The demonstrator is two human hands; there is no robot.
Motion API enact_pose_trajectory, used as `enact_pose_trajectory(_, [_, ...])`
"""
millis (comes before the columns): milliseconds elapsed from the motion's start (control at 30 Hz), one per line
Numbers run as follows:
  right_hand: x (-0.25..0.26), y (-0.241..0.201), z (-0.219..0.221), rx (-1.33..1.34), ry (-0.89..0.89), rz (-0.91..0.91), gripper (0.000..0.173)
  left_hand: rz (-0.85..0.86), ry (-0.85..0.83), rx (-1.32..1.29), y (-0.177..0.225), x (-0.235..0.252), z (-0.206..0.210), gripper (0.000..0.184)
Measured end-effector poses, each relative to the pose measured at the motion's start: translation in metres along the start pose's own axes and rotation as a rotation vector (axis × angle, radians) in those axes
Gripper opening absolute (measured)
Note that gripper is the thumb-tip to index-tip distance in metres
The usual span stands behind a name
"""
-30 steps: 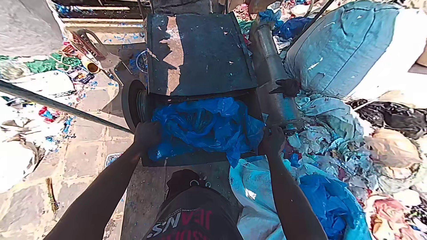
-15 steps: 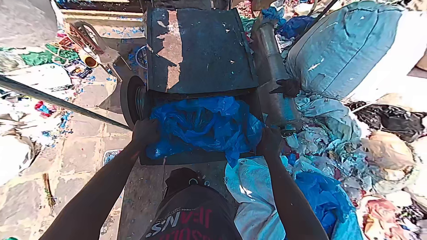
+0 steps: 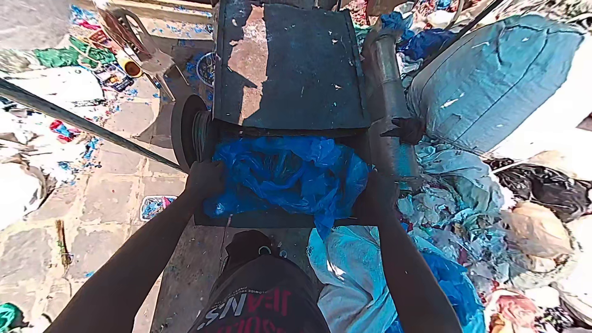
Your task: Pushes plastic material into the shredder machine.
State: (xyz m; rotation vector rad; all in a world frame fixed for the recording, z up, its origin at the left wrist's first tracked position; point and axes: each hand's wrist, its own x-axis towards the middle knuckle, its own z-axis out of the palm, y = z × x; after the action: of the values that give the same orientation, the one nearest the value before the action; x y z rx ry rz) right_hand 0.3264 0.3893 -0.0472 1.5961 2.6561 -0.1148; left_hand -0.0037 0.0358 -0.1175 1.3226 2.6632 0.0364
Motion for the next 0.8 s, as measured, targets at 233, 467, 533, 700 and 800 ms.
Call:
enact_pose_trajectory(233, [0.011, -0.015, -0.009, -0.084, -0.051, 0.037, 0.027, -0.007, -0.034, -0.012, -0.002, 0.0, -0.001, 0.03])
enact_pose_trajectory(467, [0.031, -0.024, -0.006, 0.007, -0.035, 0.18, 0.032, -0.023, -0.072, -0.029, 0.004, -0.002, -0.011, 0.03])
enact_pose_trajectory(533, [0.024, -0.028, -0.012, 0.012, -0.026, 0.164, 0.034, -0.021, -0.063, -0.036, 0.003, -0.003, -0.011, 0.03])
enact_pose_trajectory(700, [-0.008, -0.037, -0.051, 0.211, -0.126, 0.273, 0.028, -0.015, -0.047, -0.043, 0.003, -0.005, -0.01, 0.031])
enact_pose_trajectory(800, [0.011, -0.007, -0.004, -0.002, -0.035, 0.086, 0.03, -0.007, -0.042, -0.029, 0.001, -0.004, -0.009, 0.031])
